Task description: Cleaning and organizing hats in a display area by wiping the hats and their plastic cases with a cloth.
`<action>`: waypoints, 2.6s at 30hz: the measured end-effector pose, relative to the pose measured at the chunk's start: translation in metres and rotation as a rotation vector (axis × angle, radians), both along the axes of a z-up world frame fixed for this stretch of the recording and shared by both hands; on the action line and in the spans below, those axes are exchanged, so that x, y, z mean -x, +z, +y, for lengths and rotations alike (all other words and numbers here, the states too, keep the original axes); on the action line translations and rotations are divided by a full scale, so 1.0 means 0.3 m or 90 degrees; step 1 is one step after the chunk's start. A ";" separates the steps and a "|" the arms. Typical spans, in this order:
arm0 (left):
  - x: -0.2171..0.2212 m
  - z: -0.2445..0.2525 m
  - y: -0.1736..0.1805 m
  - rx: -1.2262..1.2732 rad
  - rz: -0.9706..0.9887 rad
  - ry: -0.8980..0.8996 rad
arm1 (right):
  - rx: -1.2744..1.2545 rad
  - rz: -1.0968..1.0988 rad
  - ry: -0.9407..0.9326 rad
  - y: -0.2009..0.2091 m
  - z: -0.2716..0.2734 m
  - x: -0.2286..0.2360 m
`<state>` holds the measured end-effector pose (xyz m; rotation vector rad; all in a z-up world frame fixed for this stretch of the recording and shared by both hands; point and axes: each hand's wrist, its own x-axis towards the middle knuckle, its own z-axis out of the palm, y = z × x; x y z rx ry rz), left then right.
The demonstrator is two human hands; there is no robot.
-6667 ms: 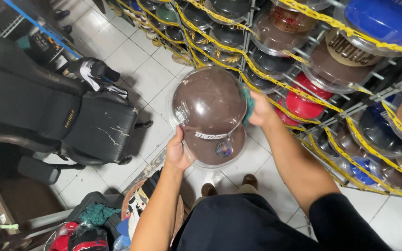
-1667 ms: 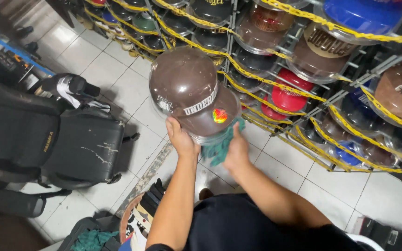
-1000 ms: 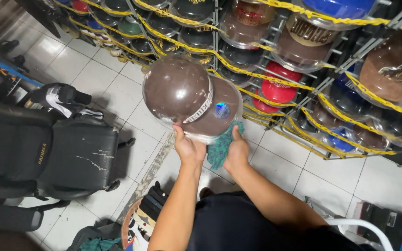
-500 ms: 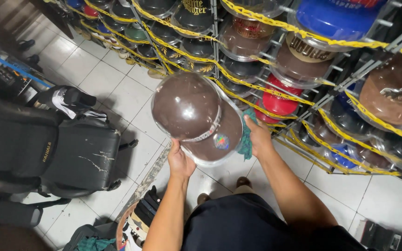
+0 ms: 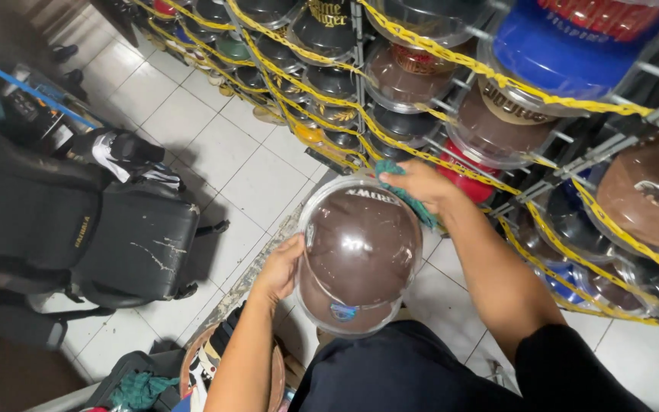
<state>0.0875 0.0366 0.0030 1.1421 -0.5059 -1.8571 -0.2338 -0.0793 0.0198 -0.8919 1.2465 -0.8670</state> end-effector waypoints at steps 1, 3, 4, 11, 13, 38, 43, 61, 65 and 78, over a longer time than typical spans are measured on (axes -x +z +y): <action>-0.009 -0.020 0.010 0.030 -0.045 -0.020 | 0.017 -0.013 -0.046 0.036 0.031 -0.024; -0.061 -0.044 0.027 0.058 -0.089 -0.032 | 0.032 -0.026 -0.084 0.042 0.074 -0.062; -0.100 -0.060 0.035 0.077 -0.145 -0.033 | 0.069 -0.040 -0.160 0.015 0.076 -0.072; -0.084 0.060 0.162 0.060 0.009 0.322 | 0.019 -0.167 -0.476 0.036 0.238 -0.203; -0.110 0.069 0.026 0.047 -0.018 0.366 | 0.033 -0.106 -0.437 -0.054 0.280 -0.188; -0.238 -0.205 0.224 0.403 -0.491 -0.161 | 0.378 0.202 0.089 0.143 0.277 -0.381; -0.205 -0.202 0.324 0.452 -0.469 -0.269 | 0.390 0.128 0.004 0.087 0.285 -0.430; -0.250 -0.132 0.108 0.478 -0.387 -0.180 | 0.336 0.013 -0.302 0.036 0.389 -0.286; -0.218 -0.147 0.130 0.453 -0.493 -0.227 | 0.303 0.097 -0.151 0.093 0.429 -0.271; 0.014 -0.103 0.408 0.603 -0.912 -0.616 | 0.351 0.335 0.100 0.013 0.439 -0.233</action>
